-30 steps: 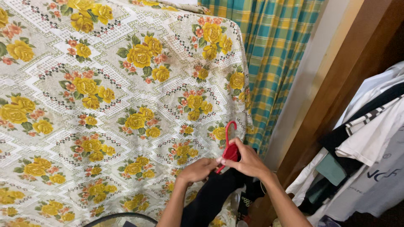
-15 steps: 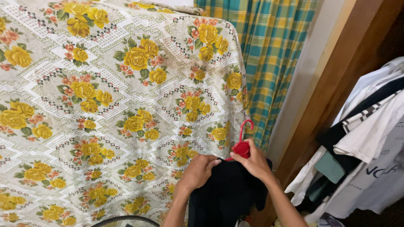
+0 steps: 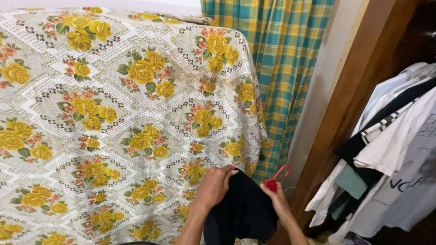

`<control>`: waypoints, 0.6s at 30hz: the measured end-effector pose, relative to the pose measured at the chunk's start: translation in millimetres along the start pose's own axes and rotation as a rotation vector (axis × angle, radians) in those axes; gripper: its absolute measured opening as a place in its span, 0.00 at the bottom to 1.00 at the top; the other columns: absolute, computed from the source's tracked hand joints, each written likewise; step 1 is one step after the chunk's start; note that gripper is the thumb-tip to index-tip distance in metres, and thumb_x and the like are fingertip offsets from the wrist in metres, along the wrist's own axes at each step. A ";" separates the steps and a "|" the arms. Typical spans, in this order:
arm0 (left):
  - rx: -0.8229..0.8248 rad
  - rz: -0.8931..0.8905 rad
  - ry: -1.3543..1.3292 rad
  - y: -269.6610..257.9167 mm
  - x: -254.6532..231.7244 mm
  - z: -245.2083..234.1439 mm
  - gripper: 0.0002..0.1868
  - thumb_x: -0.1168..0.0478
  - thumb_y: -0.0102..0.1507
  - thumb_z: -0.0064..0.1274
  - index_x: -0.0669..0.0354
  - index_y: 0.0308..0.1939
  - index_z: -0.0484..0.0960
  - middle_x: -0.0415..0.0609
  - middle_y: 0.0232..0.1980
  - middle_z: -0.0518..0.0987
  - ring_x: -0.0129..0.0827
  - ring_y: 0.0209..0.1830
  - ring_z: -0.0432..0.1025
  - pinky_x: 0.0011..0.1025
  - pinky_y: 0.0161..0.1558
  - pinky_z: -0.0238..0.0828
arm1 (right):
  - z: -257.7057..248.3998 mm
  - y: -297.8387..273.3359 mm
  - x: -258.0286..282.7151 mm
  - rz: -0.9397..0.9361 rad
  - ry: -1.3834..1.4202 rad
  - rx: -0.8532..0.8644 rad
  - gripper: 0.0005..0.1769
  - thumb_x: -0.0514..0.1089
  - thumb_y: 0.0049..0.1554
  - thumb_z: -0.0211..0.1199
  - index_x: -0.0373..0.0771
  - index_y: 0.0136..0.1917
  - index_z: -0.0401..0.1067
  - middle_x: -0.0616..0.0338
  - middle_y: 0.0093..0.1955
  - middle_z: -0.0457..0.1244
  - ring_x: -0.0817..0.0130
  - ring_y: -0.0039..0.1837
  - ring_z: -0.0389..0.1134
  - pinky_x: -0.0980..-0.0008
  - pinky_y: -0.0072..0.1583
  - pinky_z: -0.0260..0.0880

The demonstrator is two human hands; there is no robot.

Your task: The person removes several shirts from hangers in a wooden wardrobe, one at a time, and places them into a round laundry basket on the floor. The shirts include black, gray, white, and striped tops. The hangers are returned to the wardrobe rod after each removal.

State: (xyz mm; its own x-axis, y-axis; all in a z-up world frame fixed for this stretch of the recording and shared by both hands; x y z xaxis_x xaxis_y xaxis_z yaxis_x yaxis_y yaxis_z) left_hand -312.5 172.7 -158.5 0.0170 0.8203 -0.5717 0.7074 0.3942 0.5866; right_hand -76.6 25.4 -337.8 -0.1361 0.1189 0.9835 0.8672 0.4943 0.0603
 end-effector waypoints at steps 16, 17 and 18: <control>0.078 0.019 -0.076 0.4 0.9 28.2 0.11 0.57 0.66 0.52 0.59 0.43 0.86 0.66 0.33 0.80 0.63 0.37 0.75 0.51 0.41 0.71 | -10.6 13.3 -24.1 0.252 0.384 -0.068 0.32 0.70 0.56 0.55 0.50 0.63 0.70 0.66 0.59 0.67 0.69 0.61 0.62 0.61 0.65 0.53; 0.069 0.025 -0.073 0.3 1.2 28.6 0.11 0.57 0.66 0.52 0.59 0.44 0.86 0.66 0.34 0.81 0.62 0.38 0.75 0.51 0.41 0.71 | -9.5 12.8 -18.3 0.238 0.385 -0.055 0.33 0.71 0.56 0.53 0.50 0.64 0.70 0.65 0.59 0.67 0.67 0.61 0.62 0.59 0.65 0.52; 0.060 0.032 -0.070 0.2 1.5 29.1 0.11 0.57 0.66 0.53 0.58 0.44 0.86 0.65 0.34 0.81 0.62 0.38 0.75 0.51 0.41 0.71 | -9.2 11.6 -13.2 0.223 0.386 -0.043 0.34 0.72 0.56 0.52 0.50 0.65 0.71 0.63 0.58 0.67 0.65 0.61 0.61 0.57 0.64 0.51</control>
State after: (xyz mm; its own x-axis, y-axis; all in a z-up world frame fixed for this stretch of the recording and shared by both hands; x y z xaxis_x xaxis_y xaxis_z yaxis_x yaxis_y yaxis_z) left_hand -291.8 162.0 -175.9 0.0876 0.8002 -0.5932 0.7468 0.3413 0.5708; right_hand -60.3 21.7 -348.5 0.2386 -0.1158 0.9642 0.8752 0.4560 -0.1618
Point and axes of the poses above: each hand's wrist, its own y-axis towards the middle knuckle, its own z-axis out of the palm, x = y × z, the point moved 6 cm from there along y, towards the middle knuckle
